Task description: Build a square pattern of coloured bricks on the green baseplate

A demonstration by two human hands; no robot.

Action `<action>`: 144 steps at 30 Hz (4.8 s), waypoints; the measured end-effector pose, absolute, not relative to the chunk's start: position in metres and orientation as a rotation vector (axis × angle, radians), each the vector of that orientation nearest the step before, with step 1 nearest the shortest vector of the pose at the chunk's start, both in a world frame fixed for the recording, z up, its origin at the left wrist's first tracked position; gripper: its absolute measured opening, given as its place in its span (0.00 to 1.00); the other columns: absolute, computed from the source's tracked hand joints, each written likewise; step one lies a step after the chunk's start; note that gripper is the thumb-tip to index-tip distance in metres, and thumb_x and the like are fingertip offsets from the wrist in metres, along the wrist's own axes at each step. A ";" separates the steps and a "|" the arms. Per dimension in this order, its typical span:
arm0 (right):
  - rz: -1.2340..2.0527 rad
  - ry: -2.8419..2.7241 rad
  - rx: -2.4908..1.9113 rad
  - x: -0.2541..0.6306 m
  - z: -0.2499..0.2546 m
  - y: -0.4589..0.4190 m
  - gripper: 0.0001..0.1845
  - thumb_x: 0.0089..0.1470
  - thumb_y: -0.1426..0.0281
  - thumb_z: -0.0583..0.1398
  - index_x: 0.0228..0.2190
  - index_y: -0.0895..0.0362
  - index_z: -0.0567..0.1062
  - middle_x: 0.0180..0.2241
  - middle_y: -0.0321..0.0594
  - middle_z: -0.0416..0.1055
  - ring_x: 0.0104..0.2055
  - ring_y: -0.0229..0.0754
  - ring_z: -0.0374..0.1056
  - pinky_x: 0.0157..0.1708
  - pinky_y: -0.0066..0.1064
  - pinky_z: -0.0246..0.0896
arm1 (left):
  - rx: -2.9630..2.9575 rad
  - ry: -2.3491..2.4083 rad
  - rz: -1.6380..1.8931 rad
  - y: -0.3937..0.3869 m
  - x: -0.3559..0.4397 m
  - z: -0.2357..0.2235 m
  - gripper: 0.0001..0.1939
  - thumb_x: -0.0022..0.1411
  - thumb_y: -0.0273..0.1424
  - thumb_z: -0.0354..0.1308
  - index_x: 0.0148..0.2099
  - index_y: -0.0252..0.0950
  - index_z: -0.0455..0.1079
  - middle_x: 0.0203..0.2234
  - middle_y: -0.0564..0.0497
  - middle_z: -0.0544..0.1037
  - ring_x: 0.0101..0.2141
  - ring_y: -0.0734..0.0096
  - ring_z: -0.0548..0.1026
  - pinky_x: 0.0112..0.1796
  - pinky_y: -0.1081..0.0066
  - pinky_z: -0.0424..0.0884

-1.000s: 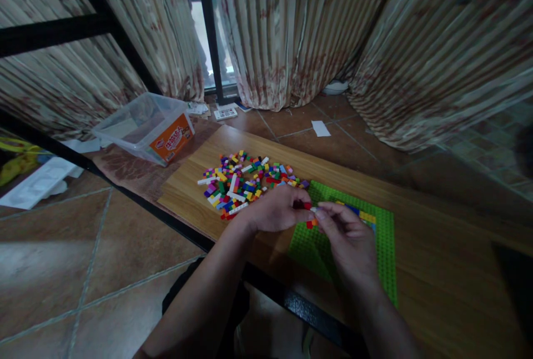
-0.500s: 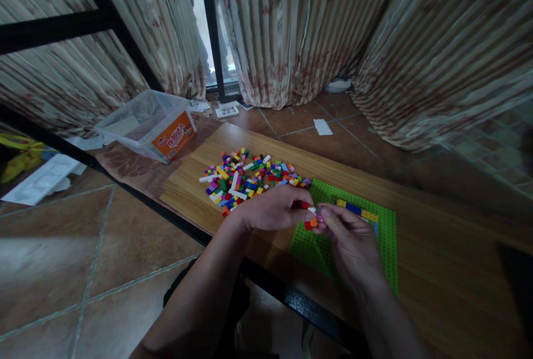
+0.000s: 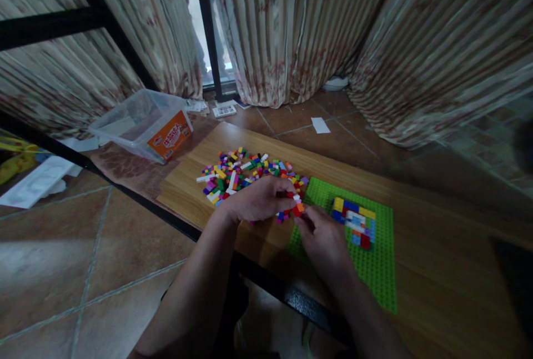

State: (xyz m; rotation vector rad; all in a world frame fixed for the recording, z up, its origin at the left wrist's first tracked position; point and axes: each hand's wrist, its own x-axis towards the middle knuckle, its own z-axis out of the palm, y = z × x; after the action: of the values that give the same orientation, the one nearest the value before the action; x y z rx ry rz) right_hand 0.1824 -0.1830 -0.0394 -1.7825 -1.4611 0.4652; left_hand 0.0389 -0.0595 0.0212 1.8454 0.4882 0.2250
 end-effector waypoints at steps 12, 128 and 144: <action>0.842 -1.012 -1.471 0.182 -0.031 -0.190 0.14 0.55 0.62 0.62 0.43 0.53 0.78 0.40 0.40 0.79 0.41 0.43 0.76 0.43 0.37 0.70 | 1.807 0.480 0.223 -0.059 0.041 0.017 0.09 0.64 0.33 0.55 0.37 0.31 0.70 0.27 0.53 0.74 0.26 0.79 0.69 0.27 0.79 0.64; 0.148 -1.613 -1.694 0.177 -0.050 -0.184 0.08 0.58 0.70 0.58 0.37 0.55 0.78 0.35 0.39 0.78 0.38 0.42 0.74 0.38 0.33 0.66 | 2.062 1.557 0.439 -0.039 0.015 0.018 0.12 0.62 0.29 0.54 0.42 0.33 0.78 0.27 0.47 0.79 0.28 0.70 0.73 0.33 0.72 0.65; 0.064 -1.664 -1.671 0.181 -0.054 -0.188 0.12 0.61 0.64 0.56 0.37 0.55 0.78 0.35 0.38 0.78 0.37 0.40 0.74 0.38 0.30 0.65 | 2.029 1.484 0.300 -0.025 -0.034 0.014 0.15 0.53 0.22 0.55 0.40 0.35 0.80 0.31 0.51 0.81 0.31 0.70 0.76 0.34 0.74 0.70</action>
State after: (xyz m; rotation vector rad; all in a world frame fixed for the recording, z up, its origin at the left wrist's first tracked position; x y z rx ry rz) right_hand 0.1809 -0.1882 -0.0543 -1.6706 -1.6641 0.0636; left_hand -0.0340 -0.0254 0.0137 2.0287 1.4843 0.3001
